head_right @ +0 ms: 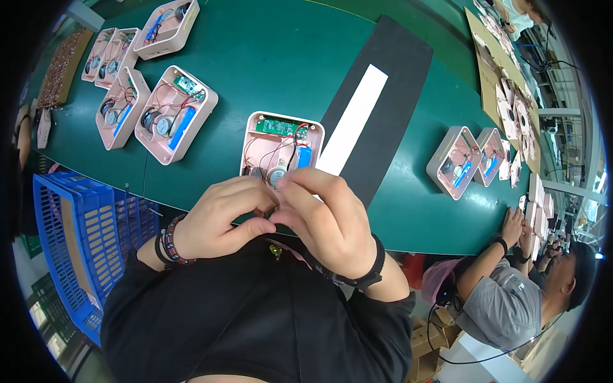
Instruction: The person routes wires and connects them to a circuit board inside a pink plastic housing, then applies a piece of tape over the wires. They then place the housing onto a conveyor belt and pick up a new one to repeat the process.
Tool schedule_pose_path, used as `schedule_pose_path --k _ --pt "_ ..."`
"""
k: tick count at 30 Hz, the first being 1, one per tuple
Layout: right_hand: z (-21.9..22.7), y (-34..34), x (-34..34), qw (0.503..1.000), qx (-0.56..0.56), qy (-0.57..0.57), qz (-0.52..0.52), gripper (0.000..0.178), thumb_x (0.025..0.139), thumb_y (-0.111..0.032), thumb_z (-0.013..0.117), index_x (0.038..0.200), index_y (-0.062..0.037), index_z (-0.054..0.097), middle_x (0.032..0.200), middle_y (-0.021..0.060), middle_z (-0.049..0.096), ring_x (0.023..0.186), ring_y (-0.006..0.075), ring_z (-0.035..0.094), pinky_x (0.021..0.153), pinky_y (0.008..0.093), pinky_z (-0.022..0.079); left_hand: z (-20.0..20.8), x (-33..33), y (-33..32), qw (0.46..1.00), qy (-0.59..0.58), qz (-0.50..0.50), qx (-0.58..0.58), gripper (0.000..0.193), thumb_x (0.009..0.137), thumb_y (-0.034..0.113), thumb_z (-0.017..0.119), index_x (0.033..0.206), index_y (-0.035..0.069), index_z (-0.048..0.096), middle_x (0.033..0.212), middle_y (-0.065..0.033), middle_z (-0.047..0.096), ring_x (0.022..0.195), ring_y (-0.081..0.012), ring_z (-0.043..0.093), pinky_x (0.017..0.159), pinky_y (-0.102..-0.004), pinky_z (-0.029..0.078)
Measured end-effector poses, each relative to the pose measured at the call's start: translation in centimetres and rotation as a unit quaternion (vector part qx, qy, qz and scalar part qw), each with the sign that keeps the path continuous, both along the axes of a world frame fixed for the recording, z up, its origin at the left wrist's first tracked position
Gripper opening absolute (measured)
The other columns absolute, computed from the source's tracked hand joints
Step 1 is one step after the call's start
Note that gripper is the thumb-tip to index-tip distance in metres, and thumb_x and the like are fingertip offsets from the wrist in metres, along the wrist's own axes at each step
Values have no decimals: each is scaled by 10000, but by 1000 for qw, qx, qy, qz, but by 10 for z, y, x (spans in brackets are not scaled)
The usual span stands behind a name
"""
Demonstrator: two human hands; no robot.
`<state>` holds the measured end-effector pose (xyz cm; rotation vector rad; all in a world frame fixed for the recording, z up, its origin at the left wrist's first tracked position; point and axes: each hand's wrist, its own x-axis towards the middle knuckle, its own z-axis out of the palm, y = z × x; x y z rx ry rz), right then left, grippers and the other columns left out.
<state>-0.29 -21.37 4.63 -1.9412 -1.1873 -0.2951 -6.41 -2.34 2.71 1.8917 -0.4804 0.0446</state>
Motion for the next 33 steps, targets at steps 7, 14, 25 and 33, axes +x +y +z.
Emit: schedule_pose_path --k 7,14,25,33 --pt "3 -8 -2 997 -42 -60 24 404 678 -153 821 1016 -27 640 924 85 643 819 225 640 678 336 485 -2 -3 1 998 35 -17 -53 149 847 117 686 876 13 584 869 -111 594 757 -302 587 655 -383 467" --pt "-4 -13 -7 995 -64 -16 75 288 706 -122 755 971 -49 671 899 28 674 759 155 635 708 288 450 0 -13 -1 1000 7 -18 15 121 821 99 686 868 27 601 846 -90 585 709 -270 591 604 -351 474" --pt "-10 -17 -2 990 -40 74 117 250 687 -164 801 888 -115 659 893 18 658 773 199 616 666 355 396 1 -13 0 986 -85 -19 143 167 715 103 726 849 76 631 849 -17 607 672 -167 600 549 -278 478" --pt "0 -3 25 995 17 -10 101 272 700 -152 757 956 -126 667 991 37 637 844 203 607 738 354 424 6 15 12 983 -22 170 73 192 772 84 692 940 62 603 824 -37 542 703 -222 577 597 -345 483"
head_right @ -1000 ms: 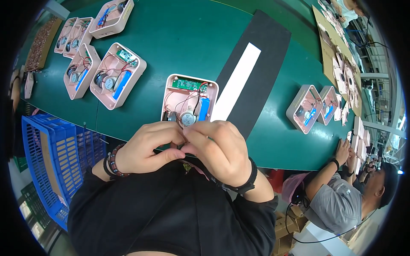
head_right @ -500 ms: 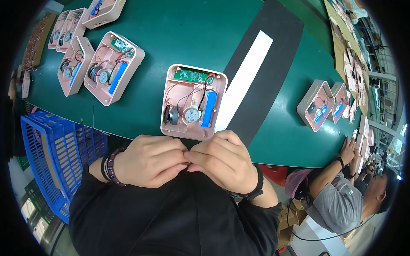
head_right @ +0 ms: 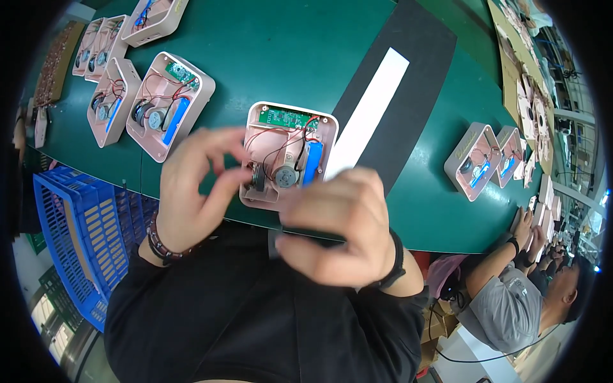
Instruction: The person routes wires and connects them to a circuit board inside a pink plastic housing, then applies a piece of tape over the wires. They then place the housing onto a conveyor belt and pick up a new one to repeat the process.
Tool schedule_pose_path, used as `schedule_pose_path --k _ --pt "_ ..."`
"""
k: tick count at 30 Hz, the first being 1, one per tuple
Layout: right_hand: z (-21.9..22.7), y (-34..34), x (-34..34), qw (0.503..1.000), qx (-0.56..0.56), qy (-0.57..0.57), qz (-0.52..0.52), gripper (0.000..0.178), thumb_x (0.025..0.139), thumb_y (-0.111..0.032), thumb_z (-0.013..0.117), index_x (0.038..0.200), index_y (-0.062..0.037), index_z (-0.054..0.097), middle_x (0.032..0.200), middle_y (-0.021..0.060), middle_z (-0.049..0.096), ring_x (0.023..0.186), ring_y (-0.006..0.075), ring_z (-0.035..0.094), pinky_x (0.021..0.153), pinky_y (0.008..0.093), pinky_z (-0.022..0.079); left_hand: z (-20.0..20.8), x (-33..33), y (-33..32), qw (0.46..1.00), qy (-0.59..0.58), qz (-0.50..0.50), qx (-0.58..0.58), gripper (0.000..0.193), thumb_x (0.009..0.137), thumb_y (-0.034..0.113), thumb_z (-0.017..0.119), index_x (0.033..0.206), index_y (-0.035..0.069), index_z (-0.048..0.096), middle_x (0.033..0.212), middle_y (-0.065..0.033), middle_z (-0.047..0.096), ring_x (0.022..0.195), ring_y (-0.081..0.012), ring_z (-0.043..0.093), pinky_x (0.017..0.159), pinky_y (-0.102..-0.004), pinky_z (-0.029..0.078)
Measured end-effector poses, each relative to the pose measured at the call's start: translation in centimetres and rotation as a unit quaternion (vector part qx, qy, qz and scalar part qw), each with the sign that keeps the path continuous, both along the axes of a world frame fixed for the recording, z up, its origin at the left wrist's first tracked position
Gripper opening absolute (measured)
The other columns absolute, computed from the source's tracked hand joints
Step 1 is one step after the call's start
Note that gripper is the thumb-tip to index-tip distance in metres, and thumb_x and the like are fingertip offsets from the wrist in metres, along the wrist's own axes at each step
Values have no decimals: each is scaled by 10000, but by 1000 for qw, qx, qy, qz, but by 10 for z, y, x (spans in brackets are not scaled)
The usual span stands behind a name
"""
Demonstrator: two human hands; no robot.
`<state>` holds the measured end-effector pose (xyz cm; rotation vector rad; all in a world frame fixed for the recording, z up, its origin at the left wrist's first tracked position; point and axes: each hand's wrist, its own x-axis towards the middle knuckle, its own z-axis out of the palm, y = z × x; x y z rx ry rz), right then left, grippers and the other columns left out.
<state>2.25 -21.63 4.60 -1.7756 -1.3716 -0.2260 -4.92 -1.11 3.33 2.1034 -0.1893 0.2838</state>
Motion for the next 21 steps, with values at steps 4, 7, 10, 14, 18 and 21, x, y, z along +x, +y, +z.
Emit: schedule_pose_path --k 4,7,10,14,18,21 --pt "-13 17 21 997 -71 -25 -6 442 734 -198 764 1137 -111 606 1036 81 644 857 228 621 787 393 442 -5 15 -3 978 -31 113 173 213 776 47 675 970 43 588 809 -61 552 764 -260 579 652 -372 483" --pt "-26 21 26 994 -101 -35 6 575 755 -233 773 1255 -96 525 1063 106 652 856 243 632 810 419 447 -13 20 -2 979 -6 65 194 193 795 54 671 965 38 582 812 -78 567 794 -274 575 681 -371 476" --pt "-31 20 26 996 -79 -27 21 700 772 -249 765 1359 -77 426 1081 116 660 852 241 638 826 420 443 -14 22 0 983 5 57 176 158 808 55 665 943 43 585 827 -82 576 793 -278 574 682 -375 474" --pt "-29 6 19 995 -86 56 5 748 772 -136 774 1400 -62 374 1072 116 674 817 215 640 829 410 442 -10 23 0 990 21 16 136 114 820 65 661 908 51 591 829 -78 583 790 -280 575 684 -380 474" --pt "-43 4 13 989 -86 92 -78 750 732 10 768 1391 -52 414 985 88 688 769 186 630 766 376 454 -13 25 -7 995 13 -15 100 99 815 63 671 892 47 610 820 -74 598 760 -272 573 672 -374 464" --pt "-48 15 15 991 -74 39 -108 734 691 104 742 1358 -48 474 913 62 690 704 172 607 698 329 455 -12 26 -9 995 13 -19 95 96 817 71 675 883 47 610 813 -69 600 758 -270 572 674 -373 465"
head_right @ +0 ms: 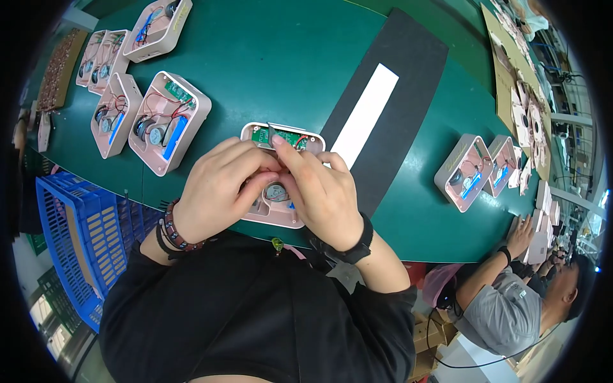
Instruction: The person routes wires and connects them to a circuit board inside a pink plastic housing, then applies a piece of tape over the wires. They then place the housing onto a conveyor belt and pick up a new one to repeat the process.
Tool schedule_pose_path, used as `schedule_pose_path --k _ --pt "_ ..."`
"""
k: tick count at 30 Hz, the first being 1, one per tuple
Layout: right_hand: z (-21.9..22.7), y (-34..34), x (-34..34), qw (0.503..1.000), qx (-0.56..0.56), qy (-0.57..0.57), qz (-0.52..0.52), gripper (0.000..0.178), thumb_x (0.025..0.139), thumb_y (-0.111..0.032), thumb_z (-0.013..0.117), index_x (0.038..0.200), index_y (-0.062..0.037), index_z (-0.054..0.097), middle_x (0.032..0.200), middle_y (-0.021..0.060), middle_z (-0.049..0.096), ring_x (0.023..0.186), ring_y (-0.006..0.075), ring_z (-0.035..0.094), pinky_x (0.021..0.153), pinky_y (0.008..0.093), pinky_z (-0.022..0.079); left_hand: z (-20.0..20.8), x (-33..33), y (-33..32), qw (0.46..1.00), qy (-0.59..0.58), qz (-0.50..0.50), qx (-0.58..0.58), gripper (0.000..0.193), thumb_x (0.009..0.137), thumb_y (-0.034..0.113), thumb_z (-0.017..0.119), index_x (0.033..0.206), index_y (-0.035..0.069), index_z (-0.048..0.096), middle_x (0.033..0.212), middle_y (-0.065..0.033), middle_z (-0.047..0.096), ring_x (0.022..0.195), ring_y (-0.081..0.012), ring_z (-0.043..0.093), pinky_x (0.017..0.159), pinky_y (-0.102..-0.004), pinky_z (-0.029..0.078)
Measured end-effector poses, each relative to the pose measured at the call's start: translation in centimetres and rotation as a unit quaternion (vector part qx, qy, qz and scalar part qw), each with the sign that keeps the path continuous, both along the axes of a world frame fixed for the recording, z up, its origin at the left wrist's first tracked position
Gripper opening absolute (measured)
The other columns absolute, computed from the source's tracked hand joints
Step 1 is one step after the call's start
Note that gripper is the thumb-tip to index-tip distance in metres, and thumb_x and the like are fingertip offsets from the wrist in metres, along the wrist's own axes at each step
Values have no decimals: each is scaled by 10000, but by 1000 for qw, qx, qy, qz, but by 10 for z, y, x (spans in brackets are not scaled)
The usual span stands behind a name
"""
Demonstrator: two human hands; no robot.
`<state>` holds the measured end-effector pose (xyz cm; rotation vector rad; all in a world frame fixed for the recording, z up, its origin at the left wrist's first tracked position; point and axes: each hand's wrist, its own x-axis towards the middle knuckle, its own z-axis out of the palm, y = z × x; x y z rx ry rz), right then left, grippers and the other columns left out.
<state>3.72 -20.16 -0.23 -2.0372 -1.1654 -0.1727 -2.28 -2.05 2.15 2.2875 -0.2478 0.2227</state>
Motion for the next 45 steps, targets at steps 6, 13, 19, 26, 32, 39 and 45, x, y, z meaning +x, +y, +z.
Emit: schedule_pose_path --k 6,13,19,26,32,39,45 --pt "-8 2 -2 998 20 -22 -47 686 691 103 740 1322 -53 519 860 31 681 665 167 581 667 302 452 -2 0 4 999 12 7 30 96 829 97 671 864 55 592 809 -67 589 786 -275 575 690 -376 479" --pt "1 3 -2 999 25 6 -45 496 738 66 723 1201 -49 588 847 37 649 697 177 574 686 304 444 -4 1 5 999 7 -4 44 79 836 86 655 860 49 590 819 -74 589 802 -277 574 693 -380 476" --pt "7 -2 1 991 35 119 -51 131 785 -28 715 896 -42 647 878 59 602 761 207 552 740 308 405 -7 1 5 999 5 1 37 66 840 73 642 866 43 588 830 -75 593 818 -282 573 702 -384 475" --pt "6 3 1 997 8 66 -46 91 780 -48 721 835 -51 648 873 55 595 780 210 541 765 320 383 -7 0 5 1000 19 3 19 71 849 75 632 879 35 580 844 -89 603 821 -294 572 717 -397 471" --pt "3 4 1 997 14 49 -51 116 772 -43 730 854 -58 649 871 50 597 756 206 539 754 330 385 -7 0 5 1000 21 5 6 71 851 73 628 875 32 575 841 -92 608 819 -298 575 719 -398 471" --pt "-2 12 -5 994 9 -49 -101 201 714 -17 748 876 -62 639 861 45 607 732 213 563 753 340 404 -9 1 3 1000 11 0 -1 82 848 75 634 866 32 566 835 -88 613 813 -292 583 712 -395 474" --pt "-3 3 2 992 -34 -107 -64 235 656 -4 745 855 -60 632 806 37 607 715 211 581 744 332 423 -6 -4 3 1000 15 11 19 100 844 89 653 859 44 565 814 -65 617 813 -271 592 686 -383 474"
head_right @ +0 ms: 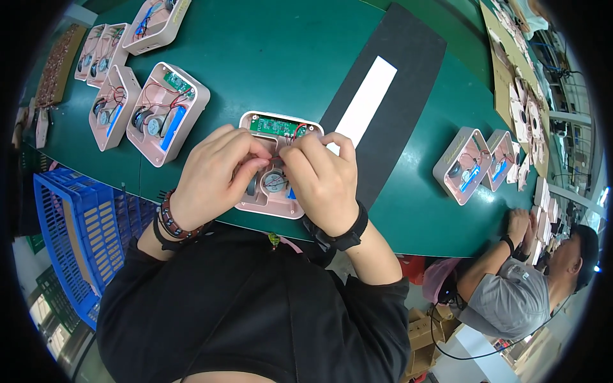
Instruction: The person routes wires and connects them to a circuit board inside a pink plastic housing, then applies a piece of tape over the wires. They then place the housing onto a conveyor belt and pick up a new one to repeat the process.
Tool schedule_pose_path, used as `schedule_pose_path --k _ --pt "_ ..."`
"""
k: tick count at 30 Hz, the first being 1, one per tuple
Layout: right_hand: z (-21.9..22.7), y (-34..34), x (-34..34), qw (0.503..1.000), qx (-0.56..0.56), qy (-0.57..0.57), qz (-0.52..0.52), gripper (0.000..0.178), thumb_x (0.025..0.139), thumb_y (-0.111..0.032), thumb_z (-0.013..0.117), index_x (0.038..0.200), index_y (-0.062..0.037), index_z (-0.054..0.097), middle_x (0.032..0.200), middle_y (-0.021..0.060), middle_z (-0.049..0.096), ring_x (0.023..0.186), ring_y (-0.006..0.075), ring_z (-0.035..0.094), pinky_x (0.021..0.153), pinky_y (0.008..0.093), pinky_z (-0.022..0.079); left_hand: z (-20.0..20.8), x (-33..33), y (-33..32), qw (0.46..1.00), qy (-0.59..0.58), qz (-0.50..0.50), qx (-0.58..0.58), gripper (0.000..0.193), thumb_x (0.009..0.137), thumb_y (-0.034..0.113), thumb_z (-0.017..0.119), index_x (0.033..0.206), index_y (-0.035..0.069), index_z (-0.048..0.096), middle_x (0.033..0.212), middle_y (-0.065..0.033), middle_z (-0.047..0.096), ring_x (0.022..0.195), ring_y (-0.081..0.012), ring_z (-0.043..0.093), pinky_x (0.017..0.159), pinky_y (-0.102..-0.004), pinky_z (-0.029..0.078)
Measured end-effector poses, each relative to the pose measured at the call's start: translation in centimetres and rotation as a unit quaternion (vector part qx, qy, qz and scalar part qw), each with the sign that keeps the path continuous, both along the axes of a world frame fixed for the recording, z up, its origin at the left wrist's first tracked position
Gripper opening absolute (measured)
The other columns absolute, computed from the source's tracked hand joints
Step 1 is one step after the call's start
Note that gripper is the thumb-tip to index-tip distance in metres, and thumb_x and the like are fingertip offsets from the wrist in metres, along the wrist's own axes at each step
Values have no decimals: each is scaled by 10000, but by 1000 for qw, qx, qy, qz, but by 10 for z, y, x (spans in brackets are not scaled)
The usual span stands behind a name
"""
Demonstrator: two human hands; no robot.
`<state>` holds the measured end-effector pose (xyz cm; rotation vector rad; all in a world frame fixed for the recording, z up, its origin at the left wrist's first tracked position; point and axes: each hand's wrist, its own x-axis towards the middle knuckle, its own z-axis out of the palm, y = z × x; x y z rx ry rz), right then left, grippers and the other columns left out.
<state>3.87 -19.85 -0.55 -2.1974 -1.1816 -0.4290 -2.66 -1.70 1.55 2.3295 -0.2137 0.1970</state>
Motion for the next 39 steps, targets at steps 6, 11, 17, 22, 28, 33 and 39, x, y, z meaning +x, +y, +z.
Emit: schedule_pose_path --k 6,11,17,22,28,33,39 --pt "1 -4 -1 996 -50 -62 48 225 629 -5 722 823 -64 624 773 25 592 694 201 585 699 331 440 0 -4 -6 993 43 70 -88 101 853 122 663 857 67 579 778 -32 628 782 -242 585 681 -377 439" --pt "-2 -4 -3 993 -35 -99 46 224 635 -9 717 831 -70 627 773 13 593 674 191 580 702 341 450 -2 -3 -7 998 -12 42 52 91 863 166 665 865 97 606 761 1 640 770 -209 578 710 -366 366" --pt "-6 -6 2 995 25 -49 85 233 651 -10 716 860 -77 637 805 4 626 694 163 601 739 348 471 -1 -1 -5 998 34 46 -16 63 868 175 658 888 121 633 779 23 654 798 -184 582 733 -350 326" --pt "-5 -9 1 994 32 -45 95 236 659 -16 725 869 -82 639 836 9 656 734 154 624 754 339 487 -3 -1 -2 998 44 15 -49 80 844 128 677 923 116 674 757 22 620 748 -165 537 750 -321 320" --pt "-7 -5 1 995 57 -39 78 250 657 -1 747 870 -74 639 827 21 660 719 176 621 726 330 491 -2 0 -3 998 43 14 -32 40 840 136 663 879 133 674 791 33 654 798 -162 575 757 -339 319" --pt "-9 -2 1 994 85 -29 57 255 662 17 764 867 -58 633 808 37 652 693 207 607 694 321 484 -3 0 -5 999 41 17 -27 14 837 138 654 842 136 668 810 32 670 823 -166 594 762 -347 323" --pt "-8 -1 0 996 83 -18 30 243 674 2 778 858 -45 626 782 46 642 704 217 603 655 321 471 -3 2 -7 1000 13 19 -9 17 835 133 661 829 131 645 796 26 659 812 -175 586 754 -352 320"
